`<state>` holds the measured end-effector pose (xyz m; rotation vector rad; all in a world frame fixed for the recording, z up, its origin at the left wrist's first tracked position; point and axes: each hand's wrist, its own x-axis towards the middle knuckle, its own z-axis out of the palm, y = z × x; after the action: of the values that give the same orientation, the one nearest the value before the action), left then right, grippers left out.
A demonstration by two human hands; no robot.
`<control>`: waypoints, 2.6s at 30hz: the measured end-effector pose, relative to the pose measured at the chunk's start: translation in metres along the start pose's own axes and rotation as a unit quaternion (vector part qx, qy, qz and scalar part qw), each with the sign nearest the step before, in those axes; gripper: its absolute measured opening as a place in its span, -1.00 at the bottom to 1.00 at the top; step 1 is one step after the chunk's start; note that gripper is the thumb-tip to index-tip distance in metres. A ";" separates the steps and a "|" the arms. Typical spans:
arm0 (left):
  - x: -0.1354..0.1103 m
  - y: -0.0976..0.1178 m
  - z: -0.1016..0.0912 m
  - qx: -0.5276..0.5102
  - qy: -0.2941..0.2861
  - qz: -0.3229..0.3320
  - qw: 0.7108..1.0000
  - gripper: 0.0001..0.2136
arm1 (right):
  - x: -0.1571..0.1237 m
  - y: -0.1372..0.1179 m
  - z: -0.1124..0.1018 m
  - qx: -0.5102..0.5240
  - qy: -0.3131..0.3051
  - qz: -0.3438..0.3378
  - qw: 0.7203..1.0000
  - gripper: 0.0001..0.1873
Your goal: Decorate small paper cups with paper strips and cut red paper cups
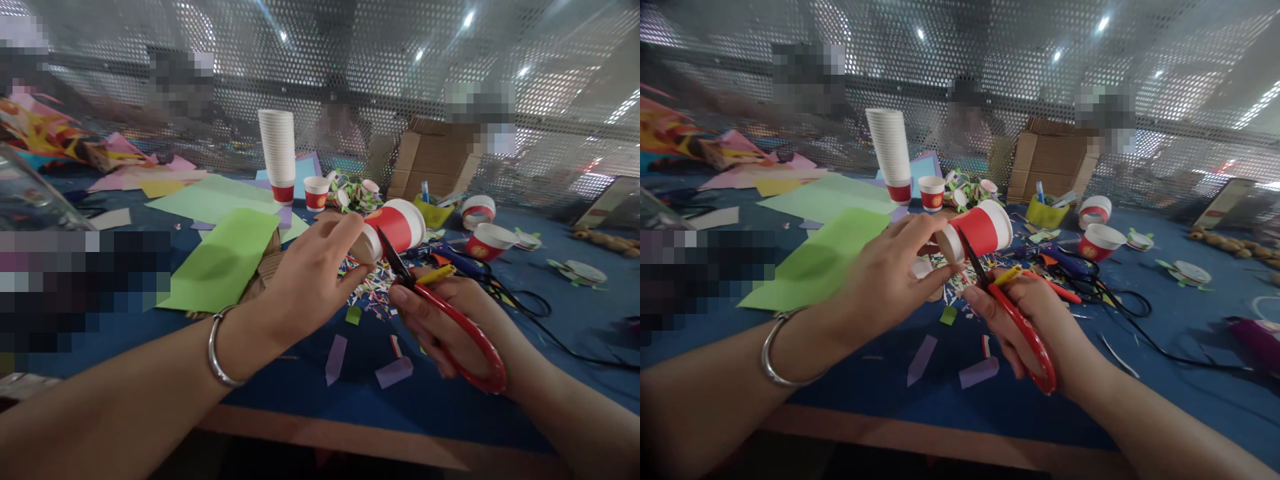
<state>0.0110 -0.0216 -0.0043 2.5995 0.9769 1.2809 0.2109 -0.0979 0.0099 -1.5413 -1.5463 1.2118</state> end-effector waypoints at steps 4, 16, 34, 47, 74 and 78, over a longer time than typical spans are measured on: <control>0.000 0.001 -0.001 0.029 0.015 0.028 0.999 -0.67 | 0.000 0.001 0.000 -0.044 0.019 0.003 0.999 -0.27; -0.002 0.003 -0.001 0.005 0.010 0.023 1.000 -0.64 | 0.000 0.005 0.002 -0.014 0.024 -0.018 0.999 -0.46; 0.013 0.005 0.010 -0.606 -0.002 -0.376 0.701 -0.84 | 0.012 0.007 0.001 0.020 0.000 -0.041 0.999 -0.39; 0.002 0.010 0.010 -0.487 -0.008 -0.263 0.833 -0.72 | 0.006 0.013 0.002 0.005 -0.006 -0.058 0.998 -0.35; 0.002 0.013 0.012 -0.486 0.026 -0.276 0.829 -0.49 | -0.001 -0.002 0.006 -0.016 0.041 -0.042 0.998 -0.36; 0.004 0.011 0.014 -0.555 0.000 -0.362 0.749 -0.64 | -0.001 -0.006 0.005 -0.018 0.043 -0.026 0.999 -0.44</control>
<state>0.0286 -0.0250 -0.0074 1.1276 0.7139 1.0791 0.2039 -0.0994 0.0138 -1.5460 -1.5511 1.0809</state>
